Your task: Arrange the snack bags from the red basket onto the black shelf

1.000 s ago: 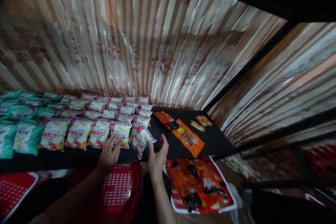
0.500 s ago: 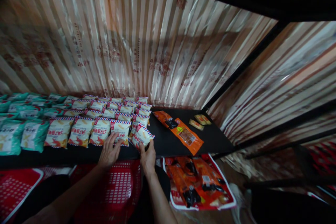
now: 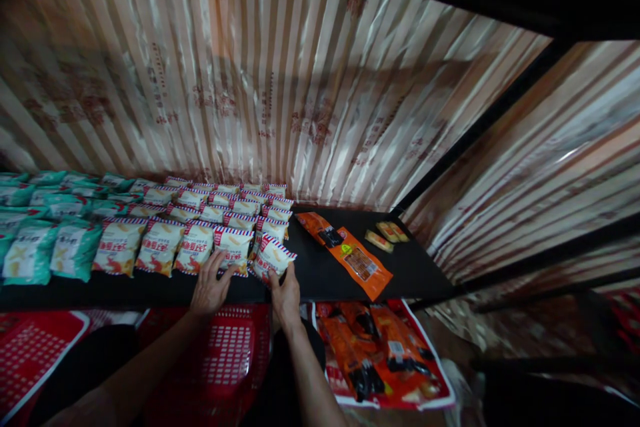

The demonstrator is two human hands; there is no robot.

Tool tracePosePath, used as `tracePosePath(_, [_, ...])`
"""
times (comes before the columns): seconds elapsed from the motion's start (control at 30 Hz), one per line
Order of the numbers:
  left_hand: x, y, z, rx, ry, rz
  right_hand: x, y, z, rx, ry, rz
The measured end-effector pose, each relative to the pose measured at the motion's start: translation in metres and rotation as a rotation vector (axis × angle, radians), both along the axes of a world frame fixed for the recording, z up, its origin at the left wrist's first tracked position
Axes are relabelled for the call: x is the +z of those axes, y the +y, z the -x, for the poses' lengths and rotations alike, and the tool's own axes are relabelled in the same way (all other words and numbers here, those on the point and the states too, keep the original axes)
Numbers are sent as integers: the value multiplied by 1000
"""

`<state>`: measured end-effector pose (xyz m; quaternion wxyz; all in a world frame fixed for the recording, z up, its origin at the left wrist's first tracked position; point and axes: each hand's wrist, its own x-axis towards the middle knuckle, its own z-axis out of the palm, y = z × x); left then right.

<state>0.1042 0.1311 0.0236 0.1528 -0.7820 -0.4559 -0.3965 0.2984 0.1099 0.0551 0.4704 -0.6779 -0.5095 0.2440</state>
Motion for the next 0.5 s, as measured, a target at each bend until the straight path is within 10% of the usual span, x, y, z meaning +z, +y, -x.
tracePosePath(0.5, [3, 2, 0, -16, 50, -55, 0, 5, 1, 32, -120, -68])
